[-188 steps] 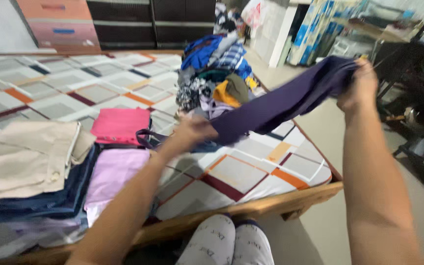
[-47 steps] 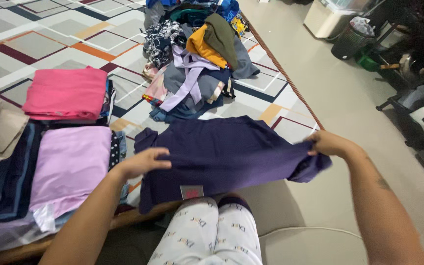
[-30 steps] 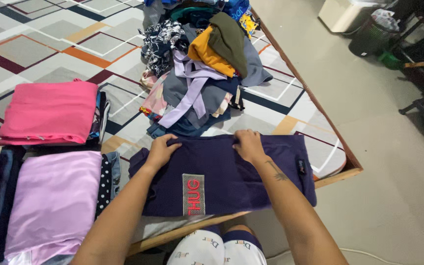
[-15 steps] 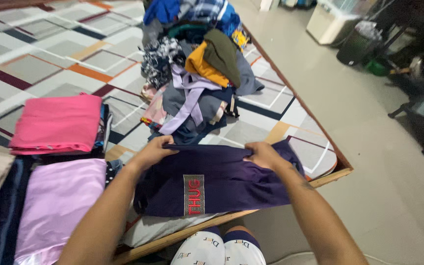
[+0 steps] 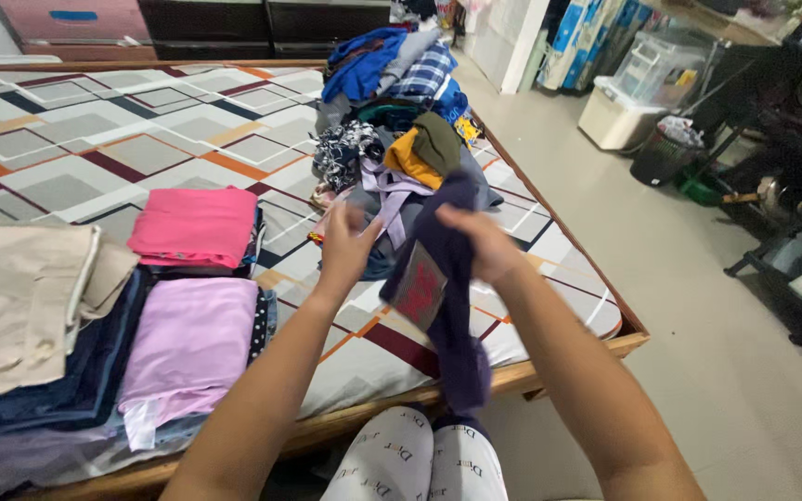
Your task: The person folds several items of clothing on a bed, including a polka-dot garment, a purple long-sleeved shirt, and a navy blue top, then places them into sorted stacks.
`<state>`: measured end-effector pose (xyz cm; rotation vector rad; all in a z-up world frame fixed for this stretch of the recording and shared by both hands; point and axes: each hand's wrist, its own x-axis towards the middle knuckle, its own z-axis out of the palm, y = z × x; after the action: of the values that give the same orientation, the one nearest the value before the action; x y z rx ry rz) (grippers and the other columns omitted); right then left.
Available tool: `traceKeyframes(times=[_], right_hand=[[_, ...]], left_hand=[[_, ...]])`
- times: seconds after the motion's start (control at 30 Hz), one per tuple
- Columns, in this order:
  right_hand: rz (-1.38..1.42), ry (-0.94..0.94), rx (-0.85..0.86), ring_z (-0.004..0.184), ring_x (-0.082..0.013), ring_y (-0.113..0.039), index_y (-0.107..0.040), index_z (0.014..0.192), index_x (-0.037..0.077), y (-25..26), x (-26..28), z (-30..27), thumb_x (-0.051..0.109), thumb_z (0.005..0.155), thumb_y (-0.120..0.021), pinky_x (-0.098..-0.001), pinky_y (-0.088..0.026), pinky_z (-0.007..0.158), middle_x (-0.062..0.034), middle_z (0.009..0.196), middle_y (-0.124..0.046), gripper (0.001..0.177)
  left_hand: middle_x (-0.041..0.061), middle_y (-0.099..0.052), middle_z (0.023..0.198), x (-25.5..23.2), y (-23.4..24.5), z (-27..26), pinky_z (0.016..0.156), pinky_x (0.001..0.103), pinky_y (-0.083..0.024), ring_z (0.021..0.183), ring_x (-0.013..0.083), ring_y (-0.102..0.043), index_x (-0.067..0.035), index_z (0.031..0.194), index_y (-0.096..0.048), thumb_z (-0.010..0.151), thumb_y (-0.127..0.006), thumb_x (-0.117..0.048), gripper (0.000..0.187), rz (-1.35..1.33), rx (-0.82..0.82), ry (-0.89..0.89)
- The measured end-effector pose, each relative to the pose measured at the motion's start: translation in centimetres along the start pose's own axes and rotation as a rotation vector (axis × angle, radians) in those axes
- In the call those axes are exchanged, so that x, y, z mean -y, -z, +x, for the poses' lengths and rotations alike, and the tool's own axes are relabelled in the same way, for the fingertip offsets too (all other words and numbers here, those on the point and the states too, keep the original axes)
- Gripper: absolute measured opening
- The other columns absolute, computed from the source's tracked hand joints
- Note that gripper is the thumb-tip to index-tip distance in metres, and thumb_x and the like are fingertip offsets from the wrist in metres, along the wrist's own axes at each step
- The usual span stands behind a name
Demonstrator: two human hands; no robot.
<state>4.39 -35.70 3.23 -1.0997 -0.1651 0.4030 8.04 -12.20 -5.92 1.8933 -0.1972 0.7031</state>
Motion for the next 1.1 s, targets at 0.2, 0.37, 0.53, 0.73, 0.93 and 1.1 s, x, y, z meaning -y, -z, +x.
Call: traceKeyframes(times=[0.2,0.37,0.53,0.73,0.93,1.1], right_hand=[[0.094,0.234,-0.070,0.107,-0.0254,-0.072,-0.062,0.124,0.000,-3.5,5.9,-3.5,0.020,0.094,-0.067,-0.0413,-0.058,0.097,-0.0141,0.121,-0.071,0.036],[-0.042,0.407,-0.159,0.106,-0.0265,-0.071,-0.062,0.120,0.000,-2.5,7.8,-4.9,0.016,0.098,-0.068,-0.0403,-0.058,0.096,-0.0155,0.118,-0.070,0.028],[-0.129,0.461,-0.391,0.092,-0.0260,-0.074,-0.067,0.110,-0.003,-2.7,10.7,-6.6,0.015,0.094,-0.071,-0.0404,-0.061,0.087,-0.0150,0.104,-0.075,0.024],[-0.428,0.446,-0.220,0.087,-0.0189,-0.073,-0.071,0.109,-0.001,-5.1,11.6,-8.7,0.004,0.088,-0.078,-0.0350,-0.059,0.082,-0.0107,0.102,-0.074,0.023],[-0.186,0.456,-0.460,0.082,-0.0253,-0.076,-0.071,0.103,-0.002,-6.4,12.5,-9.1,0.007,0.089,-0.077,-0.0396,-0.064,0.078,-0.0144,0.097,-0.077,0.017],[-0.216,0.425,-0.240,0.091,-0.0207,-0.075,-0.071,0.109,0.002,-6.4,11.8,-10.0,0.005,0.088,-0.076,-0.0356,-0.063,0.085,-0.0109,0.104,-0.077,0.022]], left_hand=[[0.017,-0.073,0.121,3.7,-1.2,-6.7,0.090,0.041,-0.057,0.107,0.0286,-0.073,-0.024,0.161,-0.029,0.097,-0.054,-0.051,0.074,-0.868,0.813,0.589],[0.013,-0.075,0.118,-7.1,2.2,0.4,0.094,0.043,-0.058,0.102,0.0240,-0.075,-0.005,0.131,-0.063,0.092,-0.056,-0.054,0.063,-1.301,0.459,0.597],[0.012,-0.076,0.101,-14.0,6.6,6.6,0.083,0.034,-0.057,0.089,0.0168,-0.070,0.002,0.110,-0.072,0.096,-0.076,-0.028,0.033,-0.962,0.258,0.149],[0.008,-0.076,0.092,-16.5,9.3,8.5,0.075,0.032,-0.058,0.081,0.0132,-0.071,0.000,0.103,-0.074,0.090,-0.077,-0.019,0.023,-0.714,0.432,0.238],[0.009,-0.078,0.092,-17.3,10.3,8.2,0.073,0.030,-0.060,0.079,0.0128,-0.073,0.000,0.102,-0.074,0.092,-0.076,-0.016,0.020,-0.697,0.339,0.143],[0.010,-0.078,0.098,-18.2,11.3,7.8,0.079,0.031,-0.060,0.084,0.0127,-0.073,0.000,0.105,-0.074,0.092,-0.077,-0.015,0.020,-0.826,0.358,0.093]])
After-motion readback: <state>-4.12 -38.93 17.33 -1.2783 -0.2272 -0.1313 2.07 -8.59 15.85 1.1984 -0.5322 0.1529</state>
